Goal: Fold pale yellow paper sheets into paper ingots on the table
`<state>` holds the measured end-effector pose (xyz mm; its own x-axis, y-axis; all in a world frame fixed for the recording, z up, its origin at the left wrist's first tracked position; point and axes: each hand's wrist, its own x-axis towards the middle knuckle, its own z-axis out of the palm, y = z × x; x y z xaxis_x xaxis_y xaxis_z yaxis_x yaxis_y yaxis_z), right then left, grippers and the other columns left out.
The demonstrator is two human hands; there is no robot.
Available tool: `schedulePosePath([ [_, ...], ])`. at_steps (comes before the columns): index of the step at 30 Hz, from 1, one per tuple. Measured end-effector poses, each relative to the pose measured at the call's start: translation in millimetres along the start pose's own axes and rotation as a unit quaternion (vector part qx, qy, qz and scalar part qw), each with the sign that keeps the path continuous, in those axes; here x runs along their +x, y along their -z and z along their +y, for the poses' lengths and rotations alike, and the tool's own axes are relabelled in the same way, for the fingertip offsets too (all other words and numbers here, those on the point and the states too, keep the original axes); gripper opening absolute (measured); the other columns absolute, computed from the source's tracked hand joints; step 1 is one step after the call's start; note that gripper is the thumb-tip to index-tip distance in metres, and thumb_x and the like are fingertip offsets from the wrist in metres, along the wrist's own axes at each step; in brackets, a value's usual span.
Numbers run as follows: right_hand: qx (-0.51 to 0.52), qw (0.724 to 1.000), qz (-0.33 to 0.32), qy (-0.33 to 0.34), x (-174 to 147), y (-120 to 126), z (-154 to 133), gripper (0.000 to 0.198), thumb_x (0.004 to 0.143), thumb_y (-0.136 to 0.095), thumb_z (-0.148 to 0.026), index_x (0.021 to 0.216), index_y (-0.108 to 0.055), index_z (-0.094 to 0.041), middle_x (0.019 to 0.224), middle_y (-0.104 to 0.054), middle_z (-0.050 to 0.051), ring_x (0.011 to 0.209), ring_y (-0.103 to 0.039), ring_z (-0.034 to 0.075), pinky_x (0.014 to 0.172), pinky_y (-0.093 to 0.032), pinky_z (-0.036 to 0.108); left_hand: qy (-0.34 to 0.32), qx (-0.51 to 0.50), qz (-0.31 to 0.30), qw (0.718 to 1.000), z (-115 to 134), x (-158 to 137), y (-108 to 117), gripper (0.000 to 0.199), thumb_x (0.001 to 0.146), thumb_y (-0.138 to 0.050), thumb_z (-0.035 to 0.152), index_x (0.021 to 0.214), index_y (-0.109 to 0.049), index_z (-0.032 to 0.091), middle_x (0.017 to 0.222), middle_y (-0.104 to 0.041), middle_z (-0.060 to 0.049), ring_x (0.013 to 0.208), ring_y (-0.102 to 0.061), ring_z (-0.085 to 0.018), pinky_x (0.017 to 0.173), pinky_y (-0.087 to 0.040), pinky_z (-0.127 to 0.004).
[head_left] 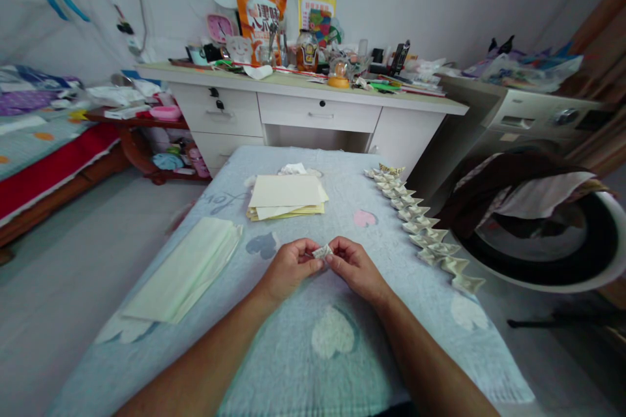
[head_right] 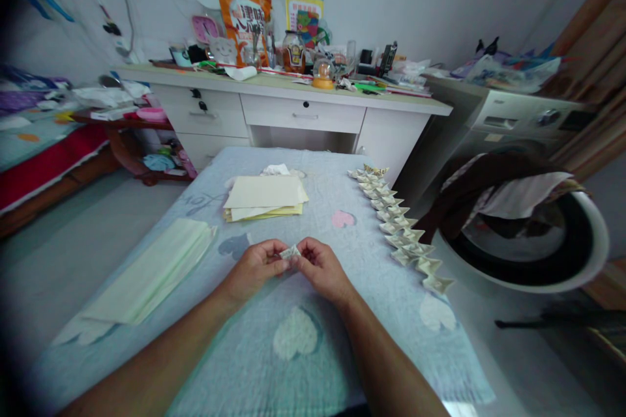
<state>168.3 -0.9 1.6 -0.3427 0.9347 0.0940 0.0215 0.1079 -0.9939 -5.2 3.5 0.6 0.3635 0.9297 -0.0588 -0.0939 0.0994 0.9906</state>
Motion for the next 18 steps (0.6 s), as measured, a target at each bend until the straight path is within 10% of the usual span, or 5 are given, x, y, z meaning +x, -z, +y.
schedulePosePath([
  [18,0.03,0.999,0.02,0.012,-0.1,-2.7,-1.8,0.028,0.082,-0.063,-0.045,0.08,-0.056,-0.018,0.069,-0.057,-0.001,0.063,-0.051,0.011,0.062,-0.041,0.024,-0.002,0.072,0.007,0.997,2.3,-1.0,-4.1,0.022,0.076,-0.067,0.035,0.081,-0.063,0.013,0.06,-0.061,0.002,0.056,-0.055,-0.01,0.055,-0.041,-0.021],
])
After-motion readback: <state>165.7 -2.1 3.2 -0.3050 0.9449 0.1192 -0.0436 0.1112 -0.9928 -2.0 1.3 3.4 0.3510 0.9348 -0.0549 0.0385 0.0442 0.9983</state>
